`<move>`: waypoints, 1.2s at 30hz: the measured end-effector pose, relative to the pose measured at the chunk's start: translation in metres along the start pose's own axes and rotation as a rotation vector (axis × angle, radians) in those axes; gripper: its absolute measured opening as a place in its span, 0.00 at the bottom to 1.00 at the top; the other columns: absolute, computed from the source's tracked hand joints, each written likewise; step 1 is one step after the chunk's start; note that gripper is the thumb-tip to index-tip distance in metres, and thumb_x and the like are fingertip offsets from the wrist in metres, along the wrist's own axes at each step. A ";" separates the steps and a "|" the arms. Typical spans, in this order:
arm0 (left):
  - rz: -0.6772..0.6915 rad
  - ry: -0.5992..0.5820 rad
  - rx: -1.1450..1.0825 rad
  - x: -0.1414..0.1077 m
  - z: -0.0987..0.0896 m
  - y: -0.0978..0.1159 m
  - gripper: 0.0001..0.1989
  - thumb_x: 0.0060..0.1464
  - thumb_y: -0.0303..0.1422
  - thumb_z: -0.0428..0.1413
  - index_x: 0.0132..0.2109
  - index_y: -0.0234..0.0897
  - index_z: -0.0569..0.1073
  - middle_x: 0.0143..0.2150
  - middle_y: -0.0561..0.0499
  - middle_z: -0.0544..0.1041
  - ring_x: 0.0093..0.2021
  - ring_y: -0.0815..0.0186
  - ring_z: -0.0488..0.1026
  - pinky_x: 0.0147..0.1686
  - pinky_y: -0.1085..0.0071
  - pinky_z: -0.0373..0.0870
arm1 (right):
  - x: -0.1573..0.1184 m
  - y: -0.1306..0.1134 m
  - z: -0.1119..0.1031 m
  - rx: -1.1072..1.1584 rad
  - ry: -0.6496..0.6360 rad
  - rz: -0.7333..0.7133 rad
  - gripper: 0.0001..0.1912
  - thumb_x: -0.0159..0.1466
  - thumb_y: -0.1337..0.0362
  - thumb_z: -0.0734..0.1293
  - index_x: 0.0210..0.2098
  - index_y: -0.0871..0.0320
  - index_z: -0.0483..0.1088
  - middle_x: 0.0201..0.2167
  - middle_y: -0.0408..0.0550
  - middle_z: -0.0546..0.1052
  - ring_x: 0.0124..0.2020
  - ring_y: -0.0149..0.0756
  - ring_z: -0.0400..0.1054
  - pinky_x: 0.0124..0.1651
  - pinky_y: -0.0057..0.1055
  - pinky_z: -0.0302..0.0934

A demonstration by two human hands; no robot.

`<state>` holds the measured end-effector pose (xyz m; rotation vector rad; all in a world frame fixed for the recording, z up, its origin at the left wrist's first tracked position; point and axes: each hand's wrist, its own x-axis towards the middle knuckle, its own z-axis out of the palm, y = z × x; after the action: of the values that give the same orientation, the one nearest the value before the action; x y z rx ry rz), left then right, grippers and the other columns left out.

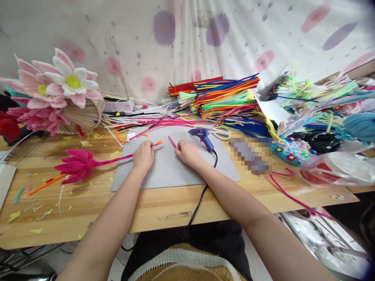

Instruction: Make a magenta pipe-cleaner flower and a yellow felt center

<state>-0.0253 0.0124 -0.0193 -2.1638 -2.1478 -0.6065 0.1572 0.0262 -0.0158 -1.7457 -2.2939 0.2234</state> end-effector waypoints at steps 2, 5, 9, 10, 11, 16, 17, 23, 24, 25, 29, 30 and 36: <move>-0.042 -0.014 -0.007 -0.001 -0.001 0.003 0.10 0.57 0.33 0.43 0.41 0.40 0.68 0.37 0.46 0.74 0.38 0.59 0.71 0.32 0.66 0.61 | -0.005 0.000 0.001 0.089 0.025 -0.006 0.08 0.61 0.64 0.57 0.34 0.59 0.66 0.37 0.51 0.74 0.35 0.34 0.67 0.34 0.28 0.55; -0.032 -0.036 0.003 -0.004 -0.002 0.010 0.12 0.57 0.33 0.43 0.43 0.40 0.69 0.39 0.46 0.75 0.38 0.59 0.72 0.31 0.66 0.61 | -0.011 -0.005 0.004 0.191 0.063 -0.078 0.07 0.60 0.64 0.58 0.32 0.59 0.66 0.34 0.48 0.74 0.33 0.32 0.66 0.35 0.26 0.55; -0.011 -0.070 0.044 -0.009 -0.003 0.017 0.15 0.57 0.34 0.42 0.42 0.40 0.72 0.40 0.45 0.75 0.37 0.58 0.72 0.30 0.66 0.62 | -0.010 -0.007 0.006 0.325 0.050 -0.087 0.09 0.60 0.67 0.57 0.37 0.60 0.66 0.32 0.46 0.74 0.32 0.30 0.66 0.36 0.25 0.55; -0.006 -0.077 0.049 -0.010 -0.003 0.017 0.15 0.57 0.35 0.42 0.41 0.40 0.73 0.40 0.45 0.75 0.36 0.58 0.72 0.30 0.66 0.62 | -0.009 -0.006 0.005 0.357 0.045 -0.065 0.11 0.60 0.68 0.57 0.40 0.60 0.66 0.32 0.45 0.74 0.31 0.29 0.66 0.36 0.24 0.55; 0.000 -0.083 0.050 -0.011 -0.004 0.017 0.15 0.57 0.36 0.42 0.41 0.40 0.73 0.40 0.45 0.75 0.36 0.58 0.72 0.30 0.66 0.62 | -0.007 -0.003 0.003 0.382 0.042 -0.045 0.12 0.60 0.68 0.56 0.42 0.59 0.66 0.31 0.44 0.74 0.31 0.29 0.66 0.36 0.24 0.56; 0.019 -0.111 0.023 -0.013 -0.010 0.013 0.14 0.55 0.36 0.45 0.41 0.40 0.74 0.40 0.46 0.75 0.35 0.59 0.72 0.31 0.66 0.63 | -0.003 0.012 -0.003 0.435 0.077 -0.002 0.13 0.62 0.61 0.56 0.39 0.57 0.69 0.28 0.43 0.73 0.29 0.29 0.64 0.33 0.25 0.54; 0.023 -0.115 0.022 -0.013 -0.011 0.013 0.14 0.55 0.36 0.45 0.40 0.40 0.74 0.39 0.46 0.75 0.35 0.59 0.72 0.31 0.66 0.63 | -0.003 0.013 -0.003 0.446 0.081 0.005 0.13 0.62 0.60 0.57 0.38 0.57 0.69 0.27 0.43 0.72 0.28 0.29 0.64 0.31 0.25 0.53; 0.058 -0.134 0.037 -0.017 -0.018 0.016 0.15 0.55 0.39 0.44 0.43 0.43 0.73 0.41 0.49 0.75 0.38 0.61 0.72 0.33 0.68 0.63 | -0.006 0.013 0.001 0.510 0.108 -0.075 0.11 0.61 0.60 0.58 0.35 0.58 0.68 0.26 0.43 0.71 0.27 0.30 0.62 0.31 0.26 0.52; 0.066 -0.138 0.037 -0.017 -0.018 0.016 0.15 0.55 0.39 0.44 0.43 0.43 0.73 0.41 0.50 0.75 0.39 0.61 0.71 0.33 0.68 0.63 | -0.006 0.014 0.001 0.520 0.114 -0.096 0.10 0.61 0.62 0.58 0.36 0.58 0.68 0.25 0.43 0.71 0.27 0.30 0.62 0.32 0.27 0.53; 0.070 -0.142 0.038 -0.017 -0.018 0.017 0.15 0.55 0.40 0.45 0.43 0.43 0.73 0.41 0.50 0.74 0.40 0.61 0.71 0.33 0.68 0.62 | -0.006 0.014 0.001 0.528 0.121 -0.109 0.10 0.61 0.63 0.57 0.36 0.58 0.68 0.25 0.43 0.71 0.27 0.30 0.63 0.32 0.27 0.53; 0.056 -0.190 0.022 -0.017 -0.018 0.017 0.16 0.55 0.40 0.44 0.42 0.42 0.73 0.40 0.49 0.74 0.40 0.60 0.71 0.33 0.68 0.62 | -0.003 0.019 0.001 0.569 0.139 -0.088 0.08 0.59 0.67 0.57 0.36 0.56 0.65 0.26 0.42 0.72 0.29 0.30 0.64 0.34 0.27 0.55; 0.039 -0.197 0.008 -0.016 -0.018 0.017 0.16 0.54 0.40 0.44 0.42 0.41 0.73 0.41 0.48 0.74 0.40 0.60 0.71 0.33 0.68 0.62 | -0.003 0.020 0.001 0.586 0.140 -0.069 0.07 0.59 0.68 0.57 0.35 0.56 0.65 0.27 0.42 0.72 0.29 0.30 0.64 0.34 0.27 0.55; -0.171 -0.307 -0.320 0.002 -0.027 0.008 0.17 0.54 0.35 0.42 0.34 0.36 0.74 0.37 0.47 0.74 0.39 0.62 0.69 0.35 0.70 0.61 | -0.001 0.019 0.006 0.669 0.209 -0.001 0.08 0.60 0.60 0.57 0.31 0.57 0.61 0.24 0.42 0.68 0.26 0.30 0.60 0.30 0.27 0.53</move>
<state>-0.0241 0.0057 0.0081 -2.3817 -2.5711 -0.7125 0.1734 0.0306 -0.0268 -1.3429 -1.7798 0.6814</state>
